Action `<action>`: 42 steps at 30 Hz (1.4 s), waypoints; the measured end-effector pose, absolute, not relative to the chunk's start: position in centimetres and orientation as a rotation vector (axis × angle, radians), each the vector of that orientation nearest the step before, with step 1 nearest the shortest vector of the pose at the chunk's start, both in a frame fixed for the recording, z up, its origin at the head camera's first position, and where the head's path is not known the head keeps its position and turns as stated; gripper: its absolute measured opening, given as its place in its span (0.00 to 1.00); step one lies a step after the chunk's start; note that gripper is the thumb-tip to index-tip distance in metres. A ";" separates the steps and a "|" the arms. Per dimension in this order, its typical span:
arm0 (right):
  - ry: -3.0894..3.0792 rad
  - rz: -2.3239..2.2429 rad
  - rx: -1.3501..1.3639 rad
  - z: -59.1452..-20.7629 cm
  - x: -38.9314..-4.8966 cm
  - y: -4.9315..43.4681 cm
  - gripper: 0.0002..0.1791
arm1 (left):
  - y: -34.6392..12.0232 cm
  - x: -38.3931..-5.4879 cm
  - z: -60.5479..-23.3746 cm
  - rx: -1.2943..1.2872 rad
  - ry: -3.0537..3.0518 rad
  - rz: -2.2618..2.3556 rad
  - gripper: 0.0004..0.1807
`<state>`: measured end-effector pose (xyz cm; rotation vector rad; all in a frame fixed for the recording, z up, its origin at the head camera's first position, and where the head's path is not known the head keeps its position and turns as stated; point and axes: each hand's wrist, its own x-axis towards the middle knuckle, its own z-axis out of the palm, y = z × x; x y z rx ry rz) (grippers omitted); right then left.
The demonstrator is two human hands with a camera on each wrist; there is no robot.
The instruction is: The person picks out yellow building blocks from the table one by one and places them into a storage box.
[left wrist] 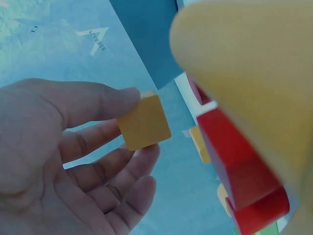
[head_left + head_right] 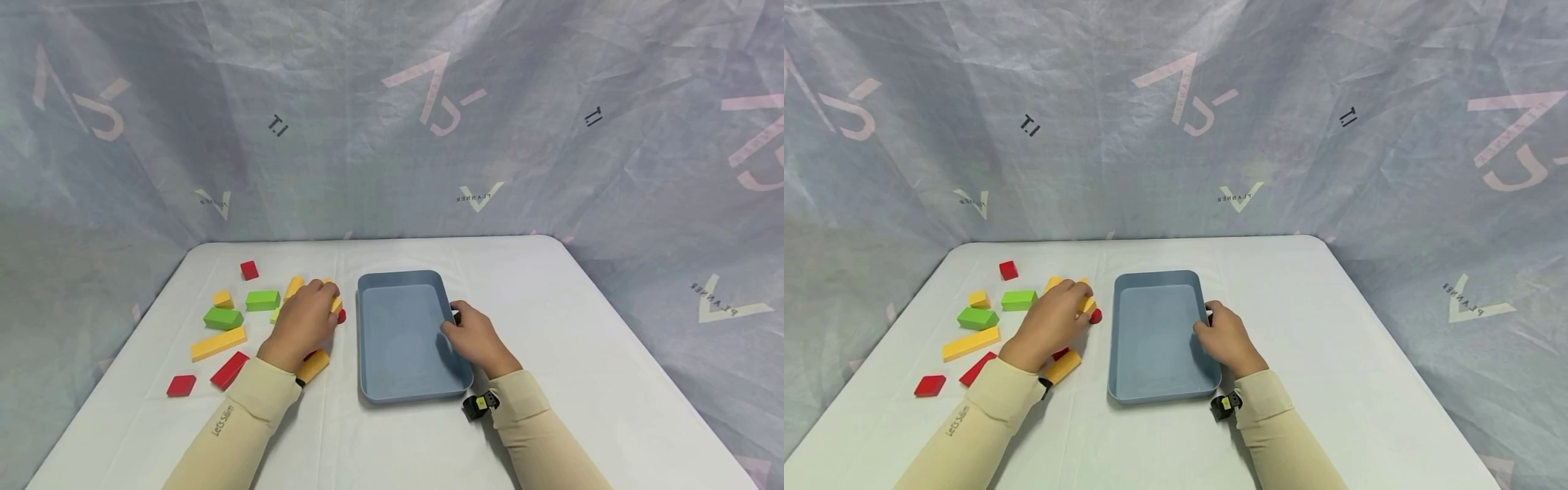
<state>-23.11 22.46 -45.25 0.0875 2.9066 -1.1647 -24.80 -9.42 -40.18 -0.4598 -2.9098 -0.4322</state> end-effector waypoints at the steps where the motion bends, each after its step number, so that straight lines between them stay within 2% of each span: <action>1: 2.906 -1.167 0.087 -45.3 -23.1 22.5 0.29 | -9.3 -24.7 -40.2 -0.469 -2.903 -0.431 0.18; 42: 2.897 -1.173 0.069 -45.2 -23.1 22.6 0.29 | -5.9 -22.8 -40.0 -0.806 -2.637 -0.534 0.16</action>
